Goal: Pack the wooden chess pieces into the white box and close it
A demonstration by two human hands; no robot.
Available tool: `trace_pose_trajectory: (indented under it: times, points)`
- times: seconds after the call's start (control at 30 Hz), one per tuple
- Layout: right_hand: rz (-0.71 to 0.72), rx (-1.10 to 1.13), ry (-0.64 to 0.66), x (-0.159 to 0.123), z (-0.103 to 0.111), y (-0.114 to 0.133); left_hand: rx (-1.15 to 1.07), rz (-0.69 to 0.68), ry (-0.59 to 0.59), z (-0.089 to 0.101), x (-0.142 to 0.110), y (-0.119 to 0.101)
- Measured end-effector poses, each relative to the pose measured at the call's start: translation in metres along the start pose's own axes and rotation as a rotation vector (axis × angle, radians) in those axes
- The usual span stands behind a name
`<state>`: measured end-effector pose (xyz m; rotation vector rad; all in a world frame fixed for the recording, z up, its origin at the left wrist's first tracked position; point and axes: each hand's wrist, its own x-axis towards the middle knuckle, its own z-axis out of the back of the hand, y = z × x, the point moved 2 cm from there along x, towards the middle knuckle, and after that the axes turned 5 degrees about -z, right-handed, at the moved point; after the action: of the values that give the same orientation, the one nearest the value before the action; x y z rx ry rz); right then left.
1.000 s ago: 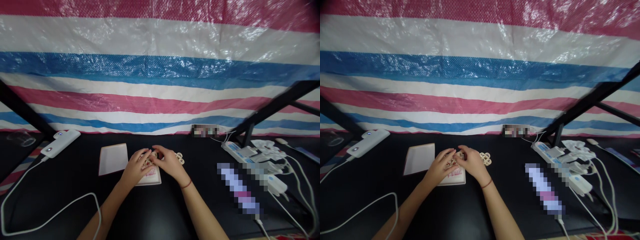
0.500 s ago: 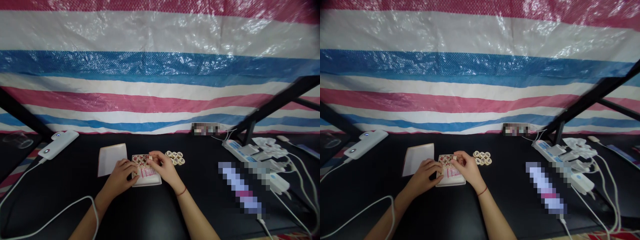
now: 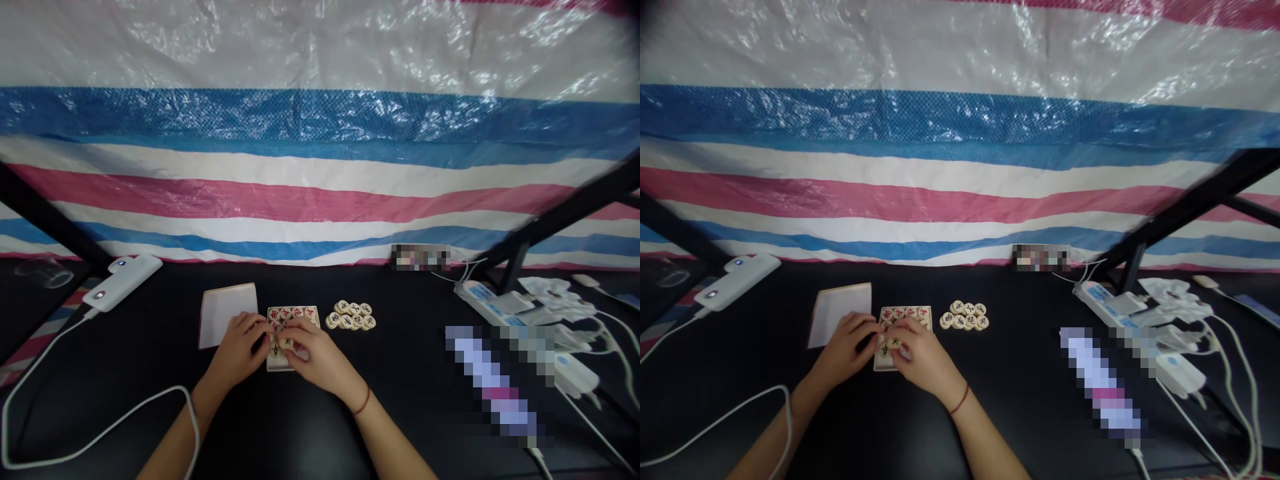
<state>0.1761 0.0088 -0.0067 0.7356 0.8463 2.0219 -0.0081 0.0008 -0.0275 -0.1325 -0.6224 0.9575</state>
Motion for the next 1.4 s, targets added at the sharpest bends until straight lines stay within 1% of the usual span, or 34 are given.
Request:
trace_pose_trajectory:
  times: [0.1,0.2,0.33,0.5,0.73,0.83,0.9,1.0,1.1,1.13,1.17,1.2,1.27,1.33,1.4]
  points:
    - [0.024,-0.149,0.114,0.002,-0.009,0.004,-0.02,0.056,-0.04,-0.001,0.0,0.004]
    - [0.029,-0.26,0.16,0.004,-0.013,0.001,-0.022,0.082,-0.061,-0.002,0.001,0.005]
    - [0.076,-0.291,0.141,0.007,-0.014,-0.003,-0.038,0.087,-0.071,-0.003,0.001,0.005]
    - [0.135,-0.293,0.133,0.008,-0.019,-0.002,-0.05,0.103,-0.071,-0.002,0.001,0.006]
    - [0.153,-0.312,0.094,0.009,-0.022,0.0,-0.06,0.079,-0.089,-0.002,0.001,0.006]
    - [0.138,-0.25,0.06,0.008,-0.019,0.002,-0.061,0.067,-0.111,-0.003,0.001,0.006]
    - [0.113,-0.179,-0.005,0.007,-0.01,0.001,-0.053,0.072,-0.127,-0.003,0.003,0.006]
    - [0.013,-0.12,-0.151,0.006,0.018,-0.009,-0.029,0.08,-0.14,-0.003,0.009,0.002]
    - [-0.219,-0.195,-0.353,0.003,0.058,-0.033,-0.007,0.071,-0.157,-0.002,0.02,-0.003]
    - [-0.293,-0.236,-0.396,0.002,0.07,-0.041,-0.003,0.067,-0.163,-0.002,0.025,-0.004]
    - [-0.354,-0.294,-0.405,0.001,0.081,-0.049,-0.002,0.062,-0.17,-0.003,0.03,-0.005]
    - [-0.414,-0.353,-0.39,0.0,0.089,-0.056,-0.006,0.059,-0.18,-0.003,0.035,-0.006]
    - [-0.508,-0.47,-0.299,0.001,0.096,-0.065,-0.023,0.053,-0.216,-0.006,0.045,-0.007]
    - [-0.576,-0.563,-0.177,0.005,0.095,-0.069,-0.032,0.053,-0.255,-0.01,0.051,-0.008]
    - [-0.628,-0.629,-0.079,0.012,0.09,-0.07,-0.027,0.049,-0.275,-0.014,0.054,-0.01]
